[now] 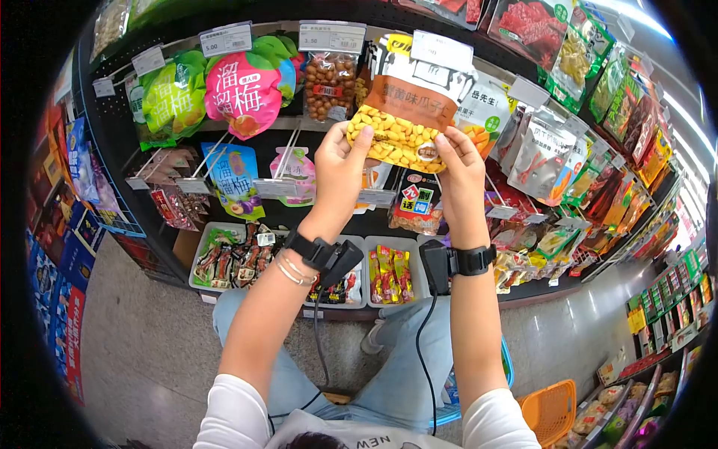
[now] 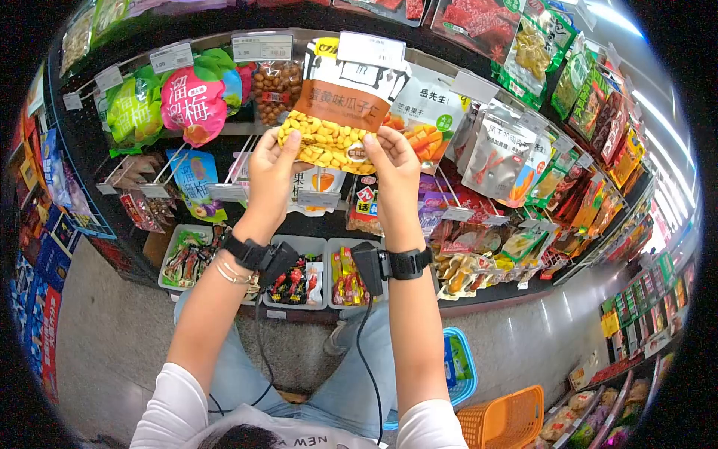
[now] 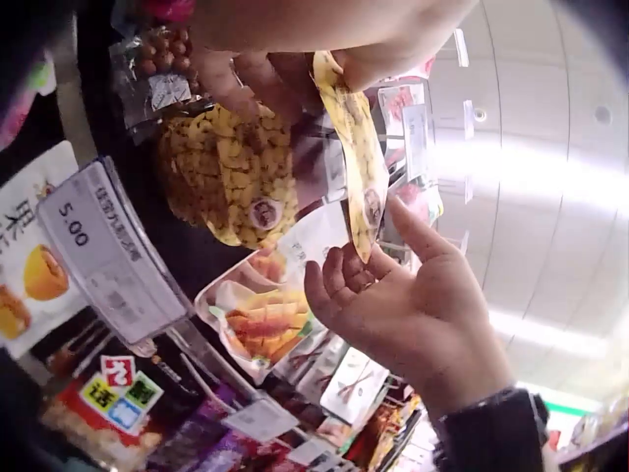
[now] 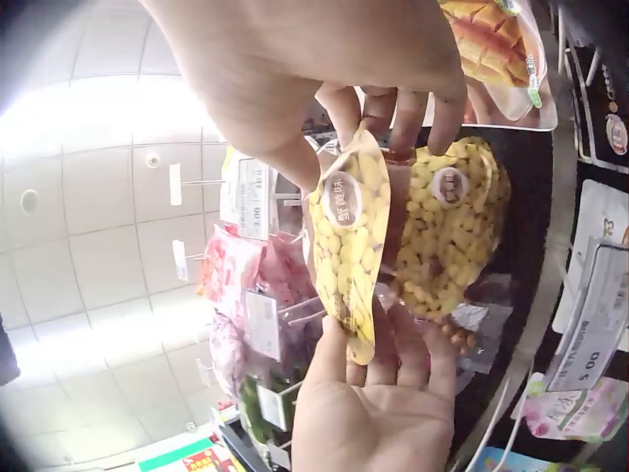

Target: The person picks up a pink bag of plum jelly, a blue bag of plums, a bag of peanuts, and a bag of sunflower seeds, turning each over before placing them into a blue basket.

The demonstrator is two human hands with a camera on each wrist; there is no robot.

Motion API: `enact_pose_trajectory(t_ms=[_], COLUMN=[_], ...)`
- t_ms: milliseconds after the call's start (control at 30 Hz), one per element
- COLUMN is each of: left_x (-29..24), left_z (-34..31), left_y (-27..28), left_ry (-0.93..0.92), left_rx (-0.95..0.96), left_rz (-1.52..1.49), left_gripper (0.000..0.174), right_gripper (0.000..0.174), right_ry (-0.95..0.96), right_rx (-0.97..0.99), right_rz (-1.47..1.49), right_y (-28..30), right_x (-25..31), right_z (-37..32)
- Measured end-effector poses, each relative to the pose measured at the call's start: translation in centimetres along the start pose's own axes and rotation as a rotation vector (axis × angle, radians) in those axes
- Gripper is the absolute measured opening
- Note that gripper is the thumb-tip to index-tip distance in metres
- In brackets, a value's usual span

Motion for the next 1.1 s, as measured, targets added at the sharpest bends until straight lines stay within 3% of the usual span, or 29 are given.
enact_pose_trajectory(t_ms=[100,267,433,533,667,800,867,933,1100], left_x=[-0.2,3.5,8.5,12.2,16.6,20.7,21.9,22.0,21.6], left_z=[-1.9,-6.4,-11.4,-14.8,-19.2,-24.6,-25.7,-25.4,-24.2], left_y=[-0.2,2.8,6.4,8.8,12.1,15.2,15.9,15.8,16.3], left_ry=[0.091,0.337,0.55,0.743,0.88,0.97,0.964,0.93,0.898], left_rx=[0.042,0.116,0.265,0.214,0.15,-0.014,0.006,0.066,-0.038], left_rz=[-0.011,0.005,0.14,0.164,0.191,0.115,0.222,0.272,0.194], left_gripper=[0.021,0.02,0.035,0.033,0.029,0.028,0.025,0.024,0.027], right_gripper=[0.032,0.039,0.041,0.033,0.025,0.022,0.023,0.025,0.032], right_ry=[-0.021,-0.21,-0.387,-0.551,-0.742,-0.872,-0.944,-0.966,-0.901], right_rx=[0.001,0.063,0.103,0.095,-0.053,-0.19,-0.32,-0.329,-0.116], right_rz=[0.114,0.119,-0.008,-0.052,0.016,0.01,0.146,0.207,0.049], right_y=[-0.4,-0.2,2.0,2.9,4.7,7.0,7.6,8.2,7.3], right_x=[0.9,-0.5,-5.1,-8.8,-13.0,-17.1,-17.8,-18.0,-17.2], right_z=[-1.7,-7.4,-15.1,-20.3,-26.3,-33.5,-36.2,-36.7,-34.5])
Point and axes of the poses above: each hand's wrist, its own z-axis towards the middle knuckle, its own y-axis out of the back of the hand, x = y × z, the point moved 7 cm from there along z, towards the middle knuckle, and after that the axes turned 8 degrees about y, right-handed, at the moved point
